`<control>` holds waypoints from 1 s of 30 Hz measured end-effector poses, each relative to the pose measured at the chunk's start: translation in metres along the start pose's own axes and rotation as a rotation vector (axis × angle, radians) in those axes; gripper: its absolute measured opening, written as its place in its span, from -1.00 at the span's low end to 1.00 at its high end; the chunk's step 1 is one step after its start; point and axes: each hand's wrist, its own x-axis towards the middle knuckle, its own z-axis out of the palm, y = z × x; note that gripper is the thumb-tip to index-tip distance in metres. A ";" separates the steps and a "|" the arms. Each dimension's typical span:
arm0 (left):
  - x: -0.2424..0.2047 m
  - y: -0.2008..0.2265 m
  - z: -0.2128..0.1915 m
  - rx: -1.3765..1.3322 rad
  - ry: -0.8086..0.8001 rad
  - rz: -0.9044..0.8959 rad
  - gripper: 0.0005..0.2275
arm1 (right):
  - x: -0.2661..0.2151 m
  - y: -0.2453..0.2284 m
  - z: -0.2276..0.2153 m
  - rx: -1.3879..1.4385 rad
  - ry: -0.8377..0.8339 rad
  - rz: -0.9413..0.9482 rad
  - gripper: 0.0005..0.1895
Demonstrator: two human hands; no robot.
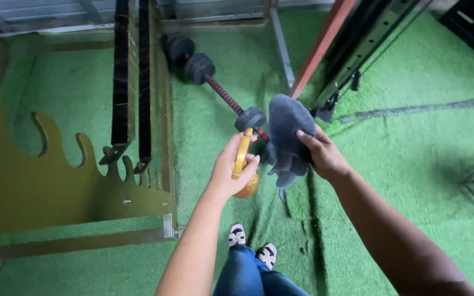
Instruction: Clean gym equipment using a spray bottle and a cloth.
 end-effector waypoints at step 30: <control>0.089 -0.051 0.039 0.327 0.219 0.176 -0.54 | 0.149 -0.024 -0.126 -0.064 -0.180 0.130 -0.57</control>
